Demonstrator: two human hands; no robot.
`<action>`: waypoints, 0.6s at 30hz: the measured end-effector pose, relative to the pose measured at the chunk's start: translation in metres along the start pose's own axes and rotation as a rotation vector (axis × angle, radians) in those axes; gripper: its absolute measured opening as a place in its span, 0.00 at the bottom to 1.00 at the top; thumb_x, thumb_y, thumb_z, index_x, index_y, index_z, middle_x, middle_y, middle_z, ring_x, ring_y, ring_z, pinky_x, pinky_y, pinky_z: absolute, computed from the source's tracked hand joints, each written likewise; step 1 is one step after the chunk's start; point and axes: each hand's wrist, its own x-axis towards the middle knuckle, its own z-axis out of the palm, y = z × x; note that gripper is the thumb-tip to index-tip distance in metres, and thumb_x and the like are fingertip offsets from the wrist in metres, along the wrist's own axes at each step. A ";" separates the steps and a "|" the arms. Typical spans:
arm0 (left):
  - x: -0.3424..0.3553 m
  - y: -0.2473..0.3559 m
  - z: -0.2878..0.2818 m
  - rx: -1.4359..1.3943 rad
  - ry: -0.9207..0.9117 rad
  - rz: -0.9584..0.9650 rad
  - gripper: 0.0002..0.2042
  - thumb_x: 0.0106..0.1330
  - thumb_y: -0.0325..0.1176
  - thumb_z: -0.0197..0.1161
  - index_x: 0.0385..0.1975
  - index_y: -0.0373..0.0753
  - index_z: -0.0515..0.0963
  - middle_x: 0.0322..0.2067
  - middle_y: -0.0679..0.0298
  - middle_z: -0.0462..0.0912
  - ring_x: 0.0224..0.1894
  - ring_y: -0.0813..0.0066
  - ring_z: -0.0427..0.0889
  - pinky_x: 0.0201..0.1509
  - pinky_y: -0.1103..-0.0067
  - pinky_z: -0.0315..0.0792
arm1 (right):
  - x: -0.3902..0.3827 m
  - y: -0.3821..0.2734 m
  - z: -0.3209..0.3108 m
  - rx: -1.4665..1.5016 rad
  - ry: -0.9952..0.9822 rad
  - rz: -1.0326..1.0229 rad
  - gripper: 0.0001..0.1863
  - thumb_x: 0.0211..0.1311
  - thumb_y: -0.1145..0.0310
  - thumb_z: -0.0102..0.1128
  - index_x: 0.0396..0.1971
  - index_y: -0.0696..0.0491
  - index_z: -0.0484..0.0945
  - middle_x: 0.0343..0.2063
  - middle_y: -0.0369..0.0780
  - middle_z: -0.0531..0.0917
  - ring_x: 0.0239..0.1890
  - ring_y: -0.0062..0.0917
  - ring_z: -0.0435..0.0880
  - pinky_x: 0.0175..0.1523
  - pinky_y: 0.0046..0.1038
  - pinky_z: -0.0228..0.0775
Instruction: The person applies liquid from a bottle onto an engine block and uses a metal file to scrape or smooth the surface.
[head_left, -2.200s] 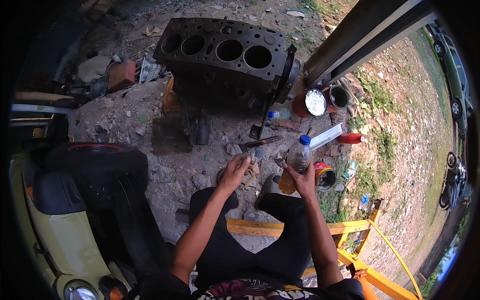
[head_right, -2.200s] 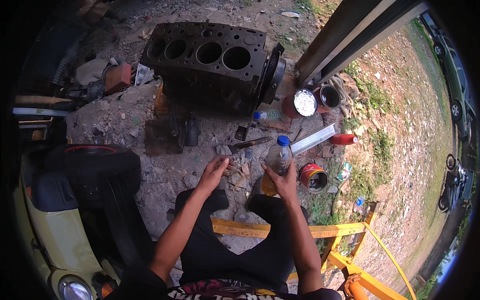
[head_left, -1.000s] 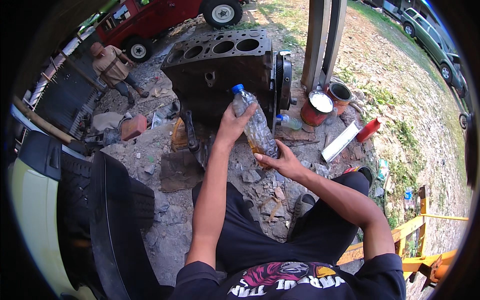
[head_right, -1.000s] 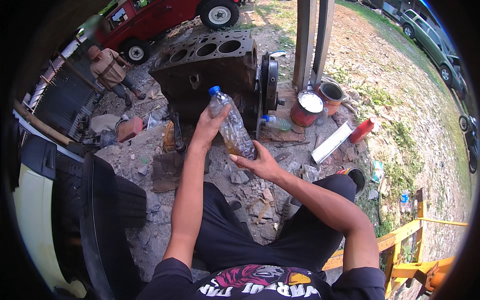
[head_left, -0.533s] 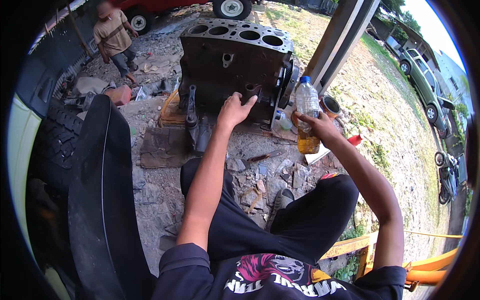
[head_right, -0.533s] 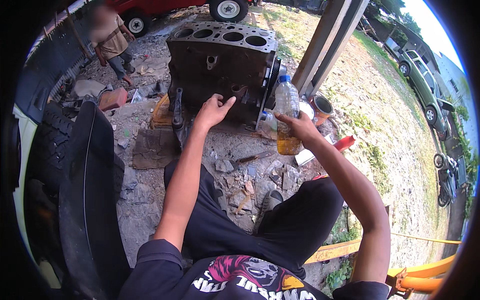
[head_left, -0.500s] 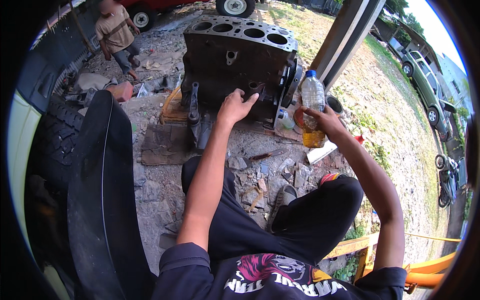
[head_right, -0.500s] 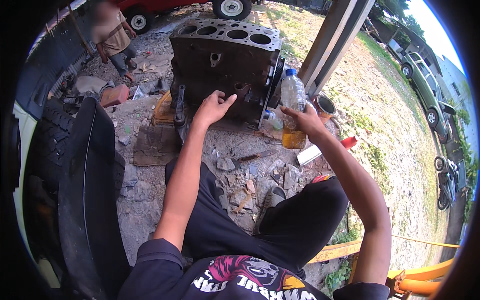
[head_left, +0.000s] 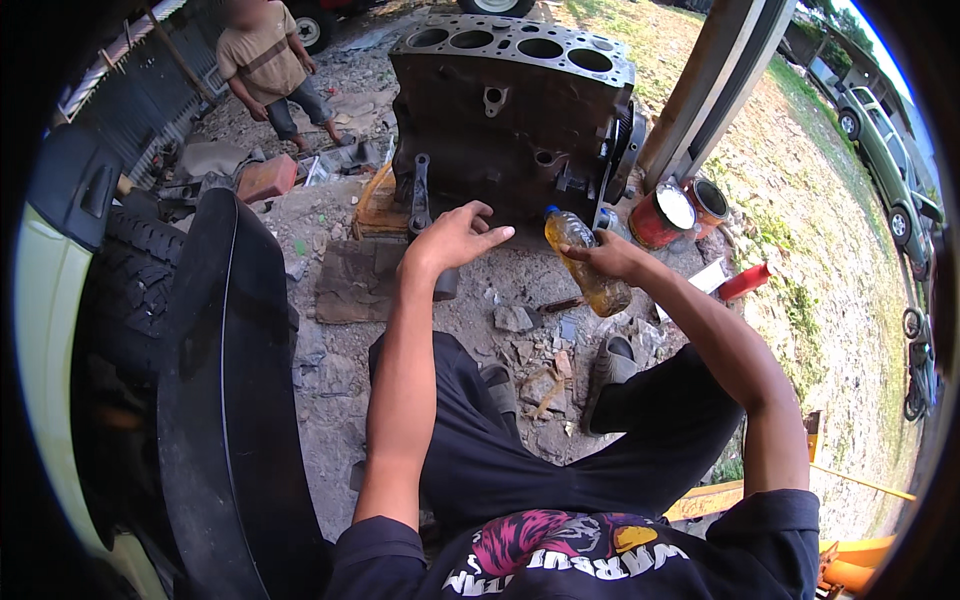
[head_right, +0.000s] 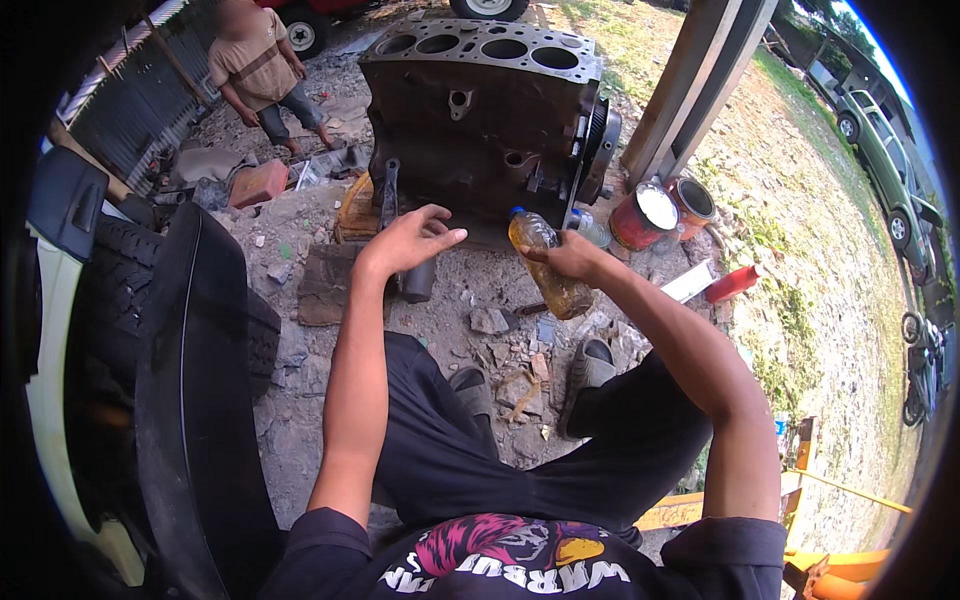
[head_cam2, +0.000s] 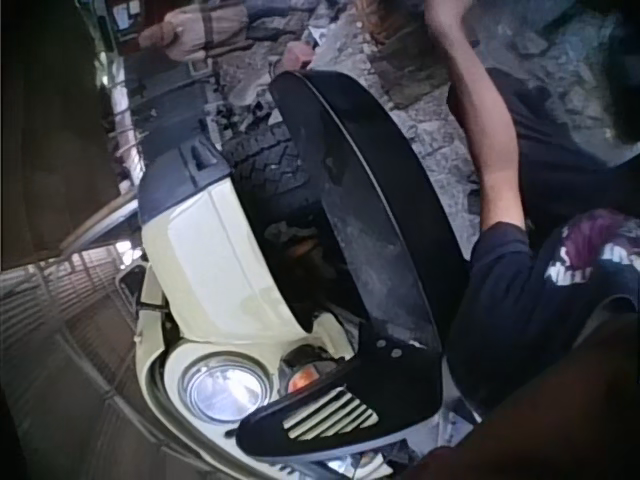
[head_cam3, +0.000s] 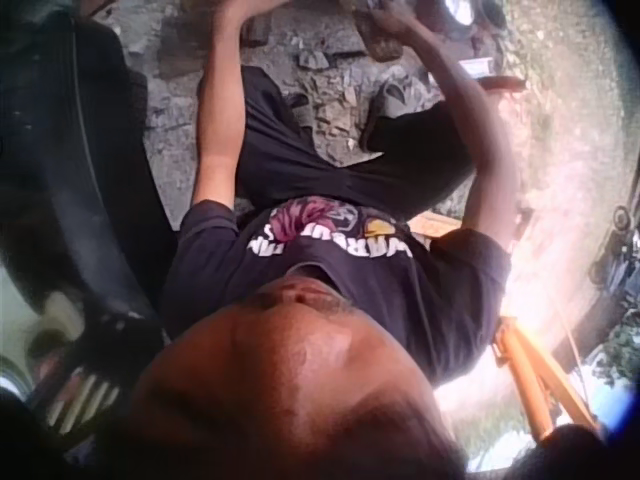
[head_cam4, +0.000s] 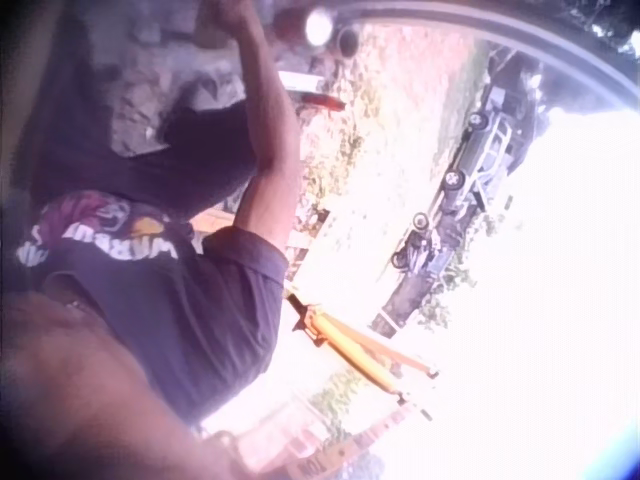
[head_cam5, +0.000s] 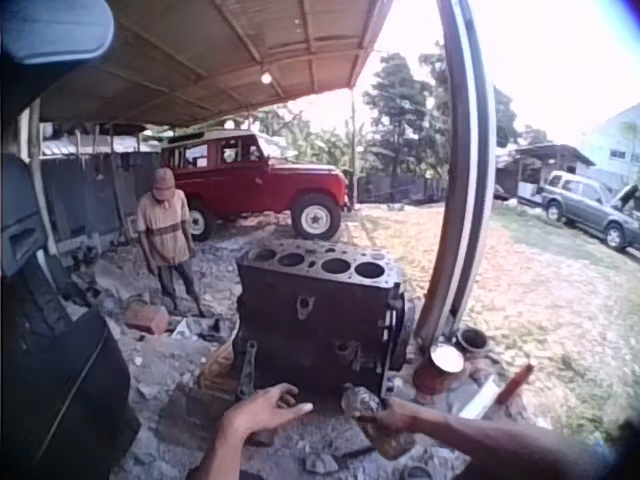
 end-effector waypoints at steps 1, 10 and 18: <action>-0.004 -0.005 -0.002 0.049 0.011 -0.008 0.37 0.58 0.57 0.68 0.57 0.30 0.73 0.46 0.48 0.83 0.49 0.58 0.83 0.54 0.69 0.75 | -0.001 -0.003 -0.007 0.011 0.016 0.036 0.55 0.50 0.34 0.67 0.58 0.72 0.64 0.53 0.58 0.76 0.56 0.40 0.78 0.57 0.35 0.71; -0.022 -0.015 -0.001 0.066 0.059 -0.032 0.37 0.59 0.56 0.67 0.57 0.29 0.71 0.45 0.48 0.82 0.47 0.61 0.83 0.52 0.70 0.75 | 0.038 0.017 -0.045 -0.096 0.291 0.002 0.45 0.56 0.36 0.63 0.36 0.76 0.76 0.32 0.53 0.82 0.35 0.34 0.84 0.38 0.37 0.75; -0.016 0.007 0.013 0.167 0.026 0.014 0.36 0.59 0.56 0.68 0.58 0.31 0.72 0.47 0.49 0.82 0.46 0.61 0.82 0.52 0.69 0.75 | 0.026 0.036 -0.068 -0.119 0.264 -0.016 0.45 0.57 0.36 0.61 0.51 0.68 0.73 0.41 0.51 0.83 0.41 0.34 0.82 0.49 0.34 0.73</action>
